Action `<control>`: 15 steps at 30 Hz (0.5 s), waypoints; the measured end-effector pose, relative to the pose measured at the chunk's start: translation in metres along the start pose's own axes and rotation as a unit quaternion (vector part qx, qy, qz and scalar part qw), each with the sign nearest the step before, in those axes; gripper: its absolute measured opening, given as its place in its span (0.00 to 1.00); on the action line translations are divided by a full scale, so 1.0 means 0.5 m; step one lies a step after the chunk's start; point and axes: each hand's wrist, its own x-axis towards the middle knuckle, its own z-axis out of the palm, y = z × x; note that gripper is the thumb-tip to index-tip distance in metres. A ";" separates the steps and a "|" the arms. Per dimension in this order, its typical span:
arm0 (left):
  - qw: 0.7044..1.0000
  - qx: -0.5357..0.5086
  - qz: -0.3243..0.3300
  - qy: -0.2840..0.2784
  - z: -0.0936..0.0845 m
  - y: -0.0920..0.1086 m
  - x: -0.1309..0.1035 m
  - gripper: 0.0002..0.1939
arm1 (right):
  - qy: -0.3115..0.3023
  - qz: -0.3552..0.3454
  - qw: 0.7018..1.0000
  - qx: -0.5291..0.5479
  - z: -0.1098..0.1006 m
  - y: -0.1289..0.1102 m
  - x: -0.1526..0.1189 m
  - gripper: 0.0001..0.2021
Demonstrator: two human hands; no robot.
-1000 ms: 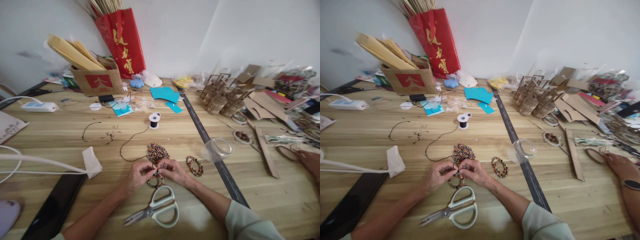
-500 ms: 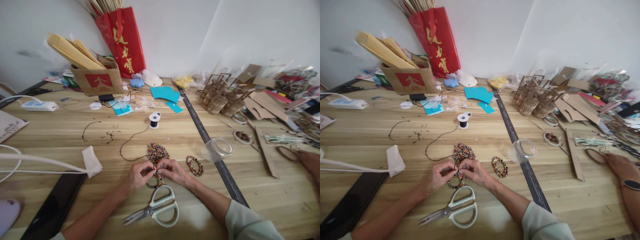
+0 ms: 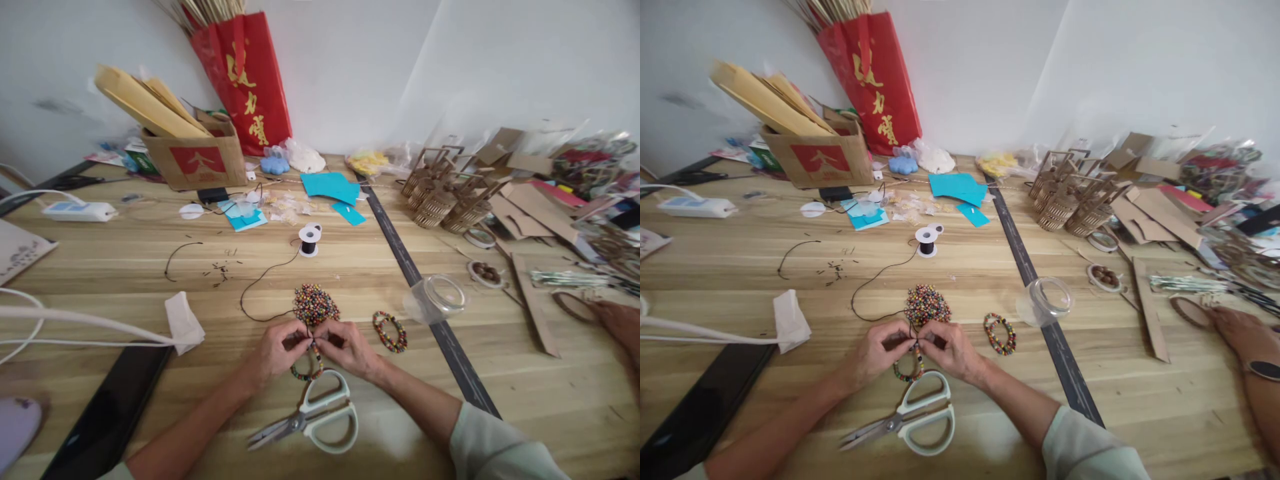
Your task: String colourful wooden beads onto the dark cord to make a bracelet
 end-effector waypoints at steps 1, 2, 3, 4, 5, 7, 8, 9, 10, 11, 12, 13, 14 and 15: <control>1.000 -0.005 -0.003 -0.001 0.000 0.000 0.000 0.05 | 0.004 -0.009 1.000 -0.012 0.000 0.001 -0.001 0.11; 1.000 -0.009 -0.006 -0.003 0.000 0.000 0.001 0.05 | 0.006 -0.016 1.000 -0.017 0.001 0.002 -0.001 0.11; 1.000 -0.013 -0.008 -0.005 -0.001 0.000 0.001 0.06 | 0.007 -0.022 1.000 -0.019 0.001 0.002 -0.001 0.10; 1.000 -0.015 -0.010 -0.007 -0.001 0.000 0.002 0.06 | 0.007 -0.028 0.999 -0.020 0.001 0.003 -0.001 0.10; 1.000 -0.016 -0.012 -0.008 -0.001 -0.001 0.002 0.06 | 0.007 -0.034 0.999 -0.025 0.001 0.003 -0.001 0.10; 1.000 -0.018 -0.014 -0.007 0.000 -0.003 0.003 0.06 | 0.008 -0.051 0.997 -0.048 0.002 0.003 -0.002 0.10; 1.000 -0.019 -0.016 -0.006 0.001 -0.004 0.004 0.06 | 0.010 -0.063 0.996 -0.062 0.002 0.003 -0.002 0.10; 1.000 -0.024 -0.019 -0.006 0.001 -0.005 0.004 0.06 | 0.011 -0.075 0.994 -0.075 0.003 0.003 -0.003 0.09; 0.999 -0.031 -0.023 -0.008 0.002 -0.006 0.004 0.06 | 0.012 -0.089 0.992 -0.087 0.004 0.003 -0.004 0.09; 0.999 -0.040 -0.029 -0.010 0.002 -0.007 0.005 0.06 | 0.014 -0.102 0.990 -0.096 0.005 0.003 -0.005 0.09; 0.998 -0.052 -0.036 -0.013 0.003 -0.008 0.005 0.06 | 0.018 -0.115 0.988 -0.105 0.006 0.004 -0.006 0.09; 0.997 -0.065 -0.043 -0.018 0.003 -0.007 0.005 0.06 | 0.023 -0.126 0.985 -0.114 0.007 0.005 -0.007 0.09; 0.995 -0.080 -0.052 -0.022 0.002 -0.007 0.006 0.06 | 0.026 -0.137 0.982 -0.124 0.008 0.006 -0.008 0.09; 0.993 -0.094 -0.060 -0.027 0.002 -0.006 0.007 0.06 | 0.029 -0.146 0.980 -0.134 0.009 0.006 -0.009 0.09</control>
